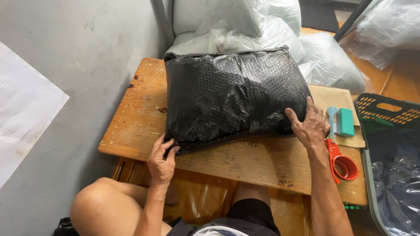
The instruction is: Wrapping a pillow in bubble wrap, taping it shut, and using a small tool to finish the surface of another pillow.
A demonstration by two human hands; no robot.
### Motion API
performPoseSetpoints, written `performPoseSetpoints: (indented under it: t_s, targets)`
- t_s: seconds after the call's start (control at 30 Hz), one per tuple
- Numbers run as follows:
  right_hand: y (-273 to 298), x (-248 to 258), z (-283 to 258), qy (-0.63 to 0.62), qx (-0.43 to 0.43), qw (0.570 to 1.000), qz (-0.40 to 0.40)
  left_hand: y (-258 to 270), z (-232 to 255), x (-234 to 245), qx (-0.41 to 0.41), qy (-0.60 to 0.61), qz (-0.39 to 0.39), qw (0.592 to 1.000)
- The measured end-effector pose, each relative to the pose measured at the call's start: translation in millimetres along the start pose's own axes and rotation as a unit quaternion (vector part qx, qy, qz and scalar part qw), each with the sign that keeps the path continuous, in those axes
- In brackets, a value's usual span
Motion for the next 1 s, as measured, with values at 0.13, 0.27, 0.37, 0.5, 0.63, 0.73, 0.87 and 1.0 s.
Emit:
performPoseSetpoints:
  t_s: [0.13,0.27,0.37,0.5,0.63,0.73,0.87,1.0]
  targets:
    - [57.8,36.9,-41.6,-0.003,-0.014,0.999,-0.038,-19.4,-9.8,38.6,0.078,0.014,-0.056,0.995]
    - [75.7,53.9,-35.5,-0.026,-0.119,0.978,-0.171,-52.1,-10.7,50.3,0.318,0.012,-0.248,0.915]
    - [43.9,48.5,-7.2,-0.069,-0.171,0.958,-0.218,-99.7,17.0,41.7,0.362,-0.131,-0.292,0.875]
    - [0.3,45.7,-37.3,-0.22,-0.327,0.882,-0.258,-152.5,43.2,-19.8,0.397,-0.045,-0.345,0.85]
    - [-28.9,-3.8,-35.3,-0.32,-0.384,0.822,-0.274,-165.0,13.9,-80.8,0.408,-0.026,-0.409,0.816]
    - [-46.2,3.9,-44.1,-0.285,-0.337,0.853,-0.28,-182.7,16.5,-85.1,0.428,0.038,-0.359,0.828]
    - [-95.1,18.8,-52.3,-0.487,-0.083,0.867,-0.064,-230.3,66.0,-67.8,0.309,0.261,-0.211,0.89]
    - [-96.6,121.6,-135.3,-0.703,0.204,0.681,-0.033,-288.1,91.3,-45.8,0.167,0.616,-0.16,0.753]
Point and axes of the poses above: each hand's wrist, its own y-axis away from the middle knuckle, its own x-axis out of the back of the hand, z = x × y, the point moved 9 cm from there along -y, towards the middle knuckle, and after that the axes turned 5 degrees about x, right-handed, at the moved point
